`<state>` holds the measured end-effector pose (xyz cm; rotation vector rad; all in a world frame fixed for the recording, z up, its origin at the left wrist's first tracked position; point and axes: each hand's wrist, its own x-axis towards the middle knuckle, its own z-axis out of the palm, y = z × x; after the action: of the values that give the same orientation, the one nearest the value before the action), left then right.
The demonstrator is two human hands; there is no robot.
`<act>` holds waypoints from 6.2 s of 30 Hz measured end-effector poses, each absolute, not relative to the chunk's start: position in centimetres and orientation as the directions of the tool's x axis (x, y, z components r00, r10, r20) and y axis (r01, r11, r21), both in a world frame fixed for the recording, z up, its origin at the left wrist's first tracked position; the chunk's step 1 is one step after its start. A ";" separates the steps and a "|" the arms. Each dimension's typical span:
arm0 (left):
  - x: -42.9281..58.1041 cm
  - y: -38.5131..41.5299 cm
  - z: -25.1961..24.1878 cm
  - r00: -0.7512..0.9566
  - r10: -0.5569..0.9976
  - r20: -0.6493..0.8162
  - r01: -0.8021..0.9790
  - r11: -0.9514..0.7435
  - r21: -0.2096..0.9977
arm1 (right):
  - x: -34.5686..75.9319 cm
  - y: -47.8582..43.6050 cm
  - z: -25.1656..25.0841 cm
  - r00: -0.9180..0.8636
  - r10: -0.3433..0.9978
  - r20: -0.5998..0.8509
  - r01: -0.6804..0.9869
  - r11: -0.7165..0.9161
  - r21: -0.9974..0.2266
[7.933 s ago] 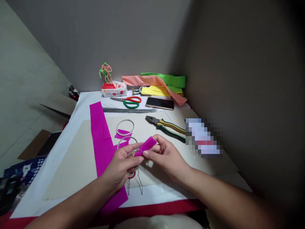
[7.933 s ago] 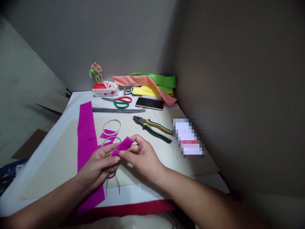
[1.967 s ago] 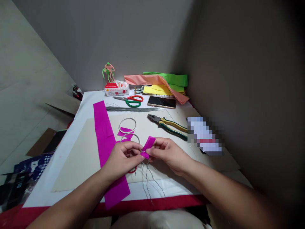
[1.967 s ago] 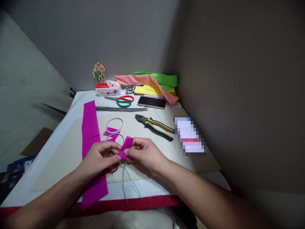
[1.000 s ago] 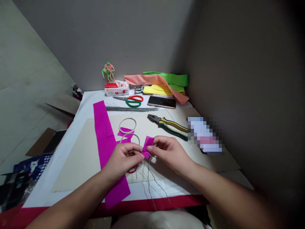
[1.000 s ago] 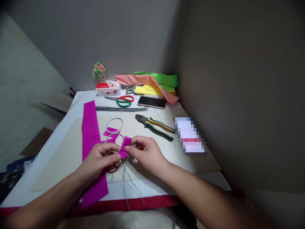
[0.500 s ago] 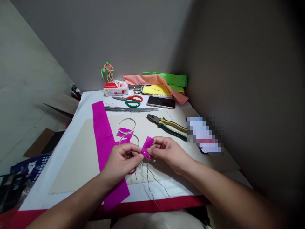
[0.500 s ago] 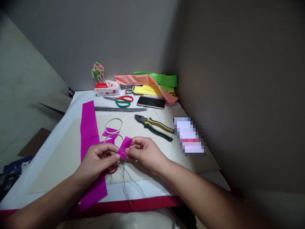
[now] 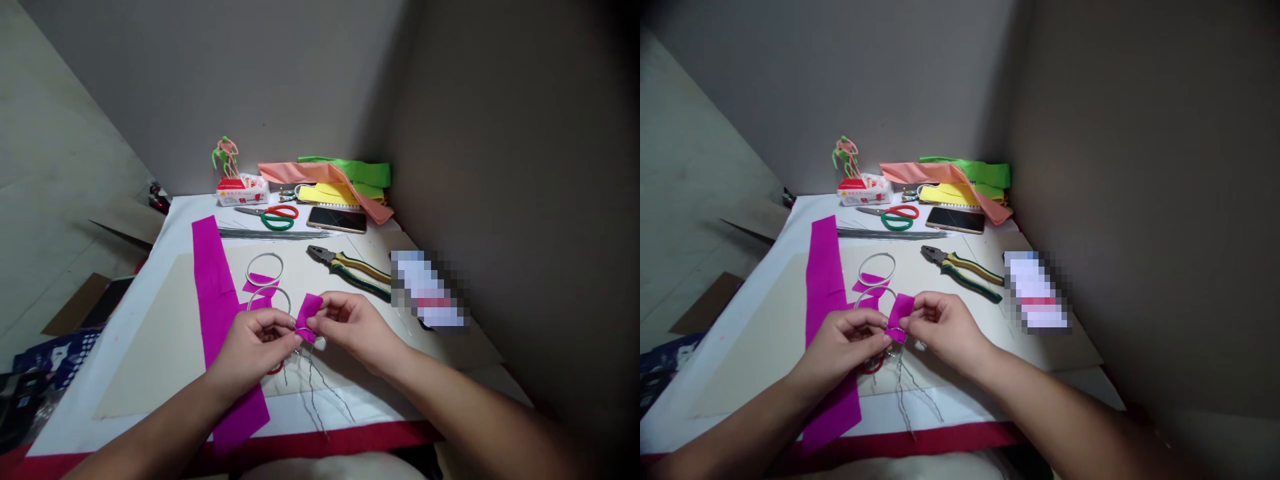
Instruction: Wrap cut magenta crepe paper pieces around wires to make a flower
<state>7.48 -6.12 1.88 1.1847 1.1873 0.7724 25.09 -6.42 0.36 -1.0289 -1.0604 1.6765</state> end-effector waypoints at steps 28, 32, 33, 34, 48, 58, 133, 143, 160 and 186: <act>7.7 -6.2 2.1 0.186 0.954 -0.234 0.155 0.207 0.966 | 24.8 -6.8 0.8 -0.285 0.942 -0.179 -0.297 -0.265 -0.917; 7.5 -6.3 2.1 0.199 0.947 -0.254 0.131 0.231 0.964 | 24.7 -6.9 0.8 -0.264 0.950 -0.169 -0.320 -0.252 -0.913; 7.5 -6.3 2.1 0.202 0.947 -0.249 0.126 0.227 0.966 | 24.7 -6.9 0.8 -0.264 0.950 -0.164 -0.318 -0.246 -0.916; 7.5 -6.3 2.2 0.206 0.947 -0.247 0.124 0.225 0.966 | 24.7 -6.9 0.7 -0.266 0.951 -0.154 -0.310 -0.236 -0.921; 7.7 -6.5 2.1 0.187 0.943 -0.276 0.119 0.257 0.959 | 24.8 -6.9 0.8 -0.252 0.964 -0.087 -0.256 -0.153 -0.954; 7.8 -6.4 2.2 0.121 0.975 -0.189 0.093 0.178 0.980 | 24.4 -7.6 1.2 -0.346 0.937 0.047 -0.080 0.020 -0.997; 7.9 -7.4 2.0 0.203 0.967 -0.155 0.257 0.100 0.961 | 24.5 -6.9 0.2 -0.217 0.956 -0.195 -0.436 -0.274 -0.857; 7.9 -7.6 1.6 0.177 0.983 -0.059 0.280 0.007 0.960 | 23.6 -7.7 0.5 -0.272 0.945 -0.183 -0.436 -0.291 -0.851; 8.0 -7.7 1.2 0.188 0.982 0.010 0.325 -0.072 0.943 | 24.2 -7.3 0.6 -0.184 0.971 -0.156 -0.363 -0.214 -0.907; 8.0 -7.6 1.7 0.178 0.984 -0.001 0.293 -0.052 0.955 | 23.8 -7.6 0.6 -0.300 0.937 -0.177 -0.408 -0.294 -0.865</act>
<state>7.95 -7.61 1.75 1.5246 1.2749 0.9367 23.79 -7.56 0.62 -0.8867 -0.8982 1.7619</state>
